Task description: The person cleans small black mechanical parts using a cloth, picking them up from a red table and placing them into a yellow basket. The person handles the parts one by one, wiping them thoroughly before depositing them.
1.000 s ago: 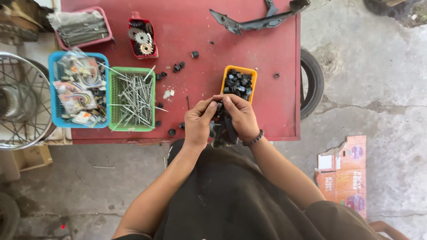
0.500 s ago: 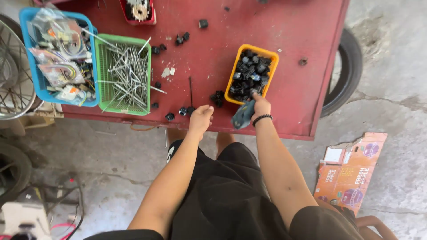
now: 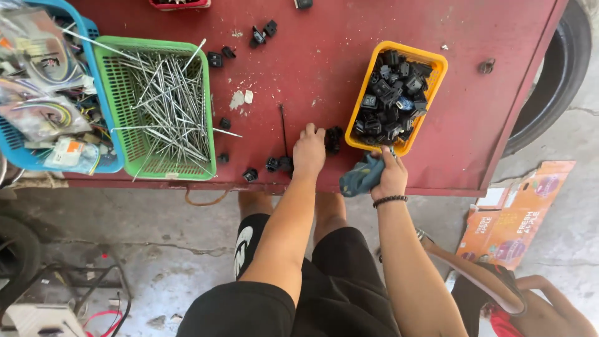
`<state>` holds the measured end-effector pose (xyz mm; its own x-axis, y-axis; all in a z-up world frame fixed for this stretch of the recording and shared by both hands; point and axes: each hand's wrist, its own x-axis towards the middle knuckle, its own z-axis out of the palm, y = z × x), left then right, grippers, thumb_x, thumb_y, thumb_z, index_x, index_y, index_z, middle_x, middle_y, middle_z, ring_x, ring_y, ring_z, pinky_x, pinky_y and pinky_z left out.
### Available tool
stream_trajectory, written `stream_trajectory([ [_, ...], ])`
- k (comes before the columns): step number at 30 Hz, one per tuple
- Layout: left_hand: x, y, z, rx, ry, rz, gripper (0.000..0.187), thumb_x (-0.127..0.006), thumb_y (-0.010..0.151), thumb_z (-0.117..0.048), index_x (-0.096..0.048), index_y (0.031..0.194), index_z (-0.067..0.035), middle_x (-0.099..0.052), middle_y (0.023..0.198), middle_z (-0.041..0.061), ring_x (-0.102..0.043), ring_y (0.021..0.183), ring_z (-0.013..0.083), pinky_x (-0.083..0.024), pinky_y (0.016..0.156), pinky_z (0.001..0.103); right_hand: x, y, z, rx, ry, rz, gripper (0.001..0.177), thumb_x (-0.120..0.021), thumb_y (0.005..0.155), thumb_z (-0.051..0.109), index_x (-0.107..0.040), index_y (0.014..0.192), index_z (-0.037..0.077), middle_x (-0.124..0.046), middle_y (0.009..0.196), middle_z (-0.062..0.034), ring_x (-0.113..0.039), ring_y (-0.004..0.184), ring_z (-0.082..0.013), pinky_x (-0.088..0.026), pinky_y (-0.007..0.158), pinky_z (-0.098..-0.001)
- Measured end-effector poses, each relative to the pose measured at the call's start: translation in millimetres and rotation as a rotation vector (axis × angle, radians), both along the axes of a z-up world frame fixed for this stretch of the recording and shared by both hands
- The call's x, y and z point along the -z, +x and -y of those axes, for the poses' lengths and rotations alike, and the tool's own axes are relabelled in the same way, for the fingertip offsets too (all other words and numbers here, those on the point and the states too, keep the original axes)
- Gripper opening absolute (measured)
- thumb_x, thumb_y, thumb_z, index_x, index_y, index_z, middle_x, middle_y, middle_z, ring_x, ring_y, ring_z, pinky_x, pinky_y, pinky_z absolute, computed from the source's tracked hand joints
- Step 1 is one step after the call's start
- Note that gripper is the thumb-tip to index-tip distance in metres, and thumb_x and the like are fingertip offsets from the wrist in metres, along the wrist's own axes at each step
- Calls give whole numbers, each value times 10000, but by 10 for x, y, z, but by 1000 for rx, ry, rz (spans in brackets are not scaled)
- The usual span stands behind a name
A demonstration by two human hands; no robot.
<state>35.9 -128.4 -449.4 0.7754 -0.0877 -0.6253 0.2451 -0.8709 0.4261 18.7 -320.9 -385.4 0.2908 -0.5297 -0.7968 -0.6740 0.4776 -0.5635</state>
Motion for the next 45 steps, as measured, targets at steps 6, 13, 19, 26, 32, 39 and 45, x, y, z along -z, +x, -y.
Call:
stream_trajectory([
  [6, -559, 67, -421, -428, -357, 148, 367, -629, 1002, -244, -630, 1305, -37, -649, 1118, 172, -675, 1091, 371, -557, 935, 469, -548, -54, -677, -212, 66, 183, 255, -554, 1072, 245, -687, 1117, 32, -687, 795, -145, -672, 676, -199, -598, 601, -314],
  [13, -2333, -46, -1475, -1006, -1234, -139, 357, -432, 1040, -1, -636, 1330, 44, -723, 1105, 253, -733, 913, 253, -642, 757, 324, -1983, 129, -1856, -281, 330, 468, 385, -485, 1013, 160, -673, 1257, -72, -671, 846, -169, -683, 793, -207, -617, 756, -327],
  [19, -3326, -278, -2218, -1038, -1416, -130, 327, -596, 1010, -78, -649, 1299, 65, -738, 1045, 231, -752, 853, 231, -651, 723, 288, -3003, -27, -2633, -583, 76, 659, 248, -671, 955, 62, -736, 1180, -20, -712, 932, -125, -660, 890, -149, -581, 802, -290],
  [26, -3692, -355, -2524, -875, -1378, 50, 220, -675, 936, 1, -740, 1141, 50, -747, 877, 217, -759, 752, 231, -645, 642, 306, -3520, -229, -2897, -689, 3, 754, 152, -736, 925, 74, -728, 1056, -3, -643, 826, -40, -584, 809, -80, -495, 700, -221],
  [32, -3988, -439, -2486, -479, -1343, 178, 349, -599, 1010, 8, -654, 1355, -5, -713, 1146, 181, -680, 1070, 249, -609, 913, 415, -3733, -275, -2762, -740, -45, 776, 361, -826, 843, 72, -724, 1187, 23, -693, 912, -41, -621, 853, -64, -547, 753, -236],
  [39, -4060, -590, -1848, -434, -1175, 359, 318, -846, 839, -52, -777, 1149, -56, -735, 944, 101, -682, 923, 115, -597, 807, 343, -3178, -328, -2079, -529, 283, 773, 171, -608, 1028, 45, -673, 1005, -112, -624, 766, -164, -624, 652, -167, -574, 602, -295],
  [45, -4189, -627, -1277, -574, -1183, 345, 271, -790, 914, -73, -765, 1183, -66, -727, 940, 88, -657, 925, 102, -584, 857, 322, -3718, -242, -1644, -644, 371, 726, 196, -707, 930, 34, -684, 1068, -104, -657, 792, -117, -681, 696, -160, -591, 646, -305],
])
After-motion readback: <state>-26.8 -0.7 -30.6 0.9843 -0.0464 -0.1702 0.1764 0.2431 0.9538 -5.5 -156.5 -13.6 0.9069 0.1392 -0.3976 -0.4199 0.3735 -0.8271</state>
